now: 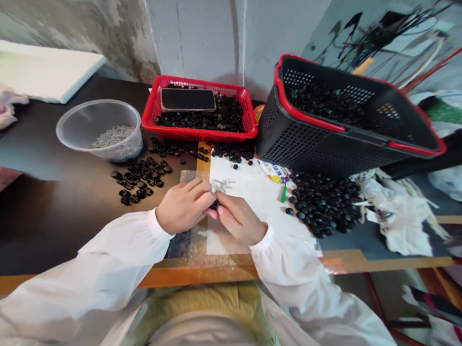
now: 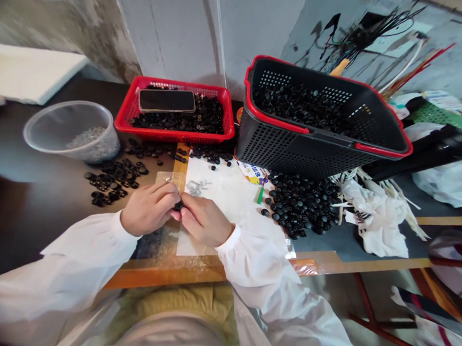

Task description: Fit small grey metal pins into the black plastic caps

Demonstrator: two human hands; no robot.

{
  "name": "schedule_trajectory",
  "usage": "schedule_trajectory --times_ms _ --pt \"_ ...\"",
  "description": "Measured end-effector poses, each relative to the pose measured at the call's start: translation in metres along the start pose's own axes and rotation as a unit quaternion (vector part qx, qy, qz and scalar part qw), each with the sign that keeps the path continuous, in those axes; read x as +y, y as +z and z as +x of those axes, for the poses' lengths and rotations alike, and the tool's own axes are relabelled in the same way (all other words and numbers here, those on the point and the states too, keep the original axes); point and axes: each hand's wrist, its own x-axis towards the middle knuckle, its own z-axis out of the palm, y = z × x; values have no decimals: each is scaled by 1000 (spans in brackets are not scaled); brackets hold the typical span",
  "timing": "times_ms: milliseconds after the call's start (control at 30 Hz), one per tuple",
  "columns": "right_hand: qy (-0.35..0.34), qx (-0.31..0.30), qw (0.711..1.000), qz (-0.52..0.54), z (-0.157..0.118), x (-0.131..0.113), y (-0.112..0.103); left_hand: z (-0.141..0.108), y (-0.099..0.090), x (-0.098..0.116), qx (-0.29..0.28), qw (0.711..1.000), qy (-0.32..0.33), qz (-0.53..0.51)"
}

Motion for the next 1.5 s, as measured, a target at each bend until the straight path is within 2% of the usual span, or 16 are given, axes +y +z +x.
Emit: schedule_trajectory --times_ms 233,333,467,667,867,967,1067,1200,1500 --pt "69 6 997 32 1 2 4 -2 -1 -4 -22 999 29 -2" --pt "96 49 994 24 1 1 10 -2 -2 -2 -21 999 34 25" --pt "103 95 990 25 1 -3 14 -1 -4 3 -2 998 20 55" --pt "128 101 983 83 0 -6 17 -1 -2 11 32 999 -5 27" --pt "156 76 968 181 -2 -7 20 -2 1 17 53 998 -12 10" --pt "160 70 965 193 -2 -10 17 -1 2 17 59 998 -22 -4" --pt "123 57 977 165 -1 -12 11 0 1 15 65 997 -34 -34" --pt "83 26 985 152 -2 -10 5 -1 1 9 60 998 -4 -37" --pt "175 -29 960 218 -3 1 9 -1 -3 0 0 998 46 30"
